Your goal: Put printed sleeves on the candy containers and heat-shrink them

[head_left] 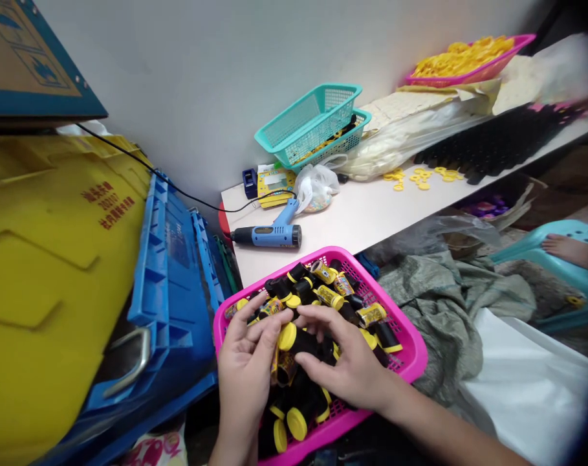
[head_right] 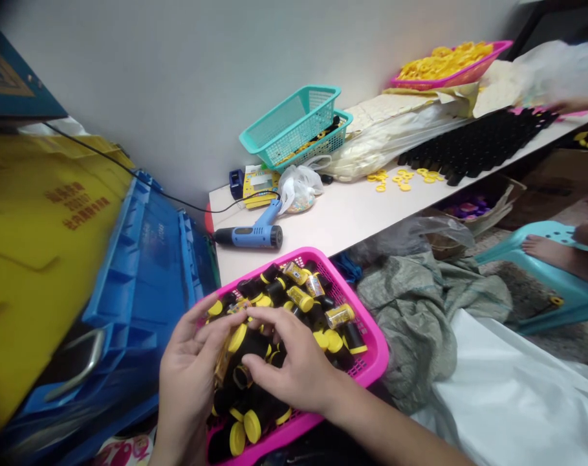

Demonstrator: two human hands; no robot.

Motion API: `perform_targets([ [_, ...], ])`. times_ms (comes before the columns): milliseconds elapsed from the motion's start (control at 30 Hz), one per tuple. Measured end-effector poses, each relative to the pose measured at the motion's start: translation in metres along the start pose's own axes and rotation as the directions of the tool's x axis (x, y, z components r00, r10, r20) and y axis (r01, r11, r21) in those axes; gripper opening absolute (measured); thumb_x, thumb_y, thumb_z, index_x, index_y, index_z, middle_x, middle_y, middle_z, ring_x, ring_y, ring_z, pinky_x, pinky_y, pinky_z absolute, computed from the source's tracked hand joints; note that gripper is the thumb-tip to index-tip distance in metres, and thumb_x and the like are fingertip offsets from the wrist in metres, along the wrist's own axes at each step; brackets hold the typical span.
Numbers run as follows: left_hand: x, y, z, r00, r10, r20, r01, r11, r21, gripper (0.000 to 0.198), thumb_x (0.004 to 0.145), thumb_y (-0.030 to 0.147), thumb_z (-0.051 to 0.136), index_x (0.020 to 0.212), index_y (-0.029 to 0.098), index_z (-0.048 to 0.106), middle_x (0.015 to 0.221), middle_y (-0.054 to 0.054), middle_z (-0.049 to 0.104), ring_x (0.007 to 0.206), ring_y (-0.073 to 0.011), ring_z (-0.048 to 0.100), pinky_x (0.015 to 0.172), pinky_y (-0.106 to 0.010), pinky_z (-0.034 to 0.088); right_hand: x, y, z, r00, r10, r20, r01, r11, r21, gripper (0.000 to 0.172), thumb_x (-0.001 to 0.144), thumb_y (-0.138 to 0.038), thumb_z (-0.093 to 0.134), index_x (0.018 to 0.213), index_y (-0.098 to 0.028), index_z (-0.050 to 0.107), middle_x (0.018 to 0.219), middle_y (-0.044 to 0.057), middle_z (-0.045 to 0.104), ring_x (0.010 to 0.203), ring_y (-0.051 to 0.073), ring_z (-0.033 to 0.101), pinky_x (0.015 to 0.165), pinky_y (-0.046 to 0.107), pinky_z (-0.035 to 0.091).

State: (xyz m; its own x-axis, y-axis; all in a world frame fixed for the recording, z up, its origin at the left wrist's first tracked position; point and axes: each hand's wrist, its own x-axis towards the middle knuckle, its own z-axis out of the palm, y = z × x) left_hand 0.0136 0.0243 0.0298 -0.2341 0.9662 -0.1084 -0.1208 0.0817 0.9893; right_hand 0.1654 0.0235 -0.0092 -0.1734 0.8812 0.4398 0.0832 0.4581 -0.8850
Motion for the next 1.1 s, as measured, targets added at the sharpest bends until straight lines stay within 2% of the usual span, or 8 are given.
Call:
perform_targets([
  [233,0.001,-0.006,-0.003,0.996,0.085,0.016,-0.085,0.995,0.041,0.036,0.084,0.042,0.072,0.113,0.022,0.068,0.100,-0.007,0.078,0.100,-0.0208,0.073,0.082,-0.027,0.061,0.003,0.004,-0.001,0.969,0.228,-0.095,-0.208,0.960,0.189,0.044,0.086,-0.021,0.063,0.127,-0.028,0.050,0.104,0.003,0.063,0.092,0.015,0.064,0.079,0.029,0.055],
  [333,0.000,-0.005,0.001,0.983,0.052,0.178,-0.059,0.998,0.034,0.039,0.081,0.042,0.075,0.116,0.024,0.069,0.113,-0.007,0.074,0.109,-0.0227,0.069,0.085,-0.028,0.060,0.011,-0.002,-0.003,0.983,0.116,-0.145,-0.099,0.988,0.120,0.031,0.084,-0.022,0.068,0.113,-0.026,0.057,0.103,0.004,0.066,0.094,0.016,0.065,0.084,0.031,0.054],
  [467,0.003,-0.001,-0.002,0.990,0.045,0.131,-0.040,0.999,-0.034,0.043,0.083,0.041,0.072,0.123,0.026,0.065,0.118,-0.006,0.071,0.106,-0.0207,0.069,0.086,-0.028,0.058,0.025,-0.008,-0.012,0.989,-0.126,0.083,0.129,0.991,-0.036,0.023,0.090,-0.022,0.063,0.113,-0.024,0.061,0.118,0.007,0.069,0.113,0.020,0.061,0.100,0.041,0.047],
  [567,0.005,0.002,-0.016,0.999,0.031,0.029,-0.028,0.992,-0.121,0.040,0.086,0.043,0.067,0.120,0.023,0.064,0.101,-0.006,0.071,0.092,-0.0198,0.070,0.070,-0.027,0.059,0.025,-0.001,-0.021,0.960,0.016,0.278,0.043,0.978,-0.205,0.016,0.092,-0.025,0.060,0.107,-0.021,0.065,0.109,0.007,0.071,0.105,0.022,0.062,0.095,0.044,0.047],
  [700,0.001,0.001,-0.036,0.999,0.000,0.053,0.008,0.988,-0.152,0.035,0.084,0.041,0.066,0.112,0.021,0.064,0.088,-0.003,0.065,0.073,-0.0156,0.065,0.054,-0.021,0.052,0.013,0.015,-0.024,0.778,0.229,0.585,0.052,0.904,-0.424,0.025,0.083,-0.035,0.074,0.102,-0.021,0.068,0.107,0.008,0.068,0.105,0.027,0.056,0.093,0.048,0.045],
  [800,-0.004,-0.004,-0.041,0.993,-0.047,0.106,0.060,0.990,-0.127,0.039,0.084,0.039,0.066,0.119,0.022,0.060,0.088,-0.002,0.063,0.072,-0.0145,0.061,0.053,-0.020,0.049,0.006,0.019,-0.018,0.721,0.265,0.640,0.105,0.871,-0.480,0.040,0.072,-0.036,0.083,0.105,-0.021,0.066,0.115,0.009,0.064,0.109,0.029,0.053,0.092,0.049,0.044],
  [967,-0.008,-0.007,-0.041,0.984,-0.041,0.174,0.049,0.998,-0.043,0.047,0.084,0.042,0.066,0.126,0.026,0.056,0.089,0.000,0.060,0.072,-0.0138,0.058,0.055,-0.020,0.047,0.005,0.018,-0.008,0.708,0.204,0.676,0.207,0.855,-0.475,0.019,0.083,-0.029,0.075,0.100,-0.024,0.067,0.116,0.008,0.061,0.108,0.025,0.051,0.090,0.044,0.042],
  [1100,-0.009,-0.003,-0.044,0.993,0.036,0.113,-0.049,0.992,0.117,0.048,0.079,0.035,0.074,0.123,0.025,0.058,0.079,0.003,0.061,0.067,-0.0116,0.057,0.060,-0.020,0.047,0.008,0.019,-0.009,0.723,0.170,0.669,0.178,0.890,-0.419,0.013,0.084,-0.033,0.073,0.083,-0.021,0.068,0.107,0.006,0.063,0.104,0.024,0.051,0.091,0.043,0.039],
])
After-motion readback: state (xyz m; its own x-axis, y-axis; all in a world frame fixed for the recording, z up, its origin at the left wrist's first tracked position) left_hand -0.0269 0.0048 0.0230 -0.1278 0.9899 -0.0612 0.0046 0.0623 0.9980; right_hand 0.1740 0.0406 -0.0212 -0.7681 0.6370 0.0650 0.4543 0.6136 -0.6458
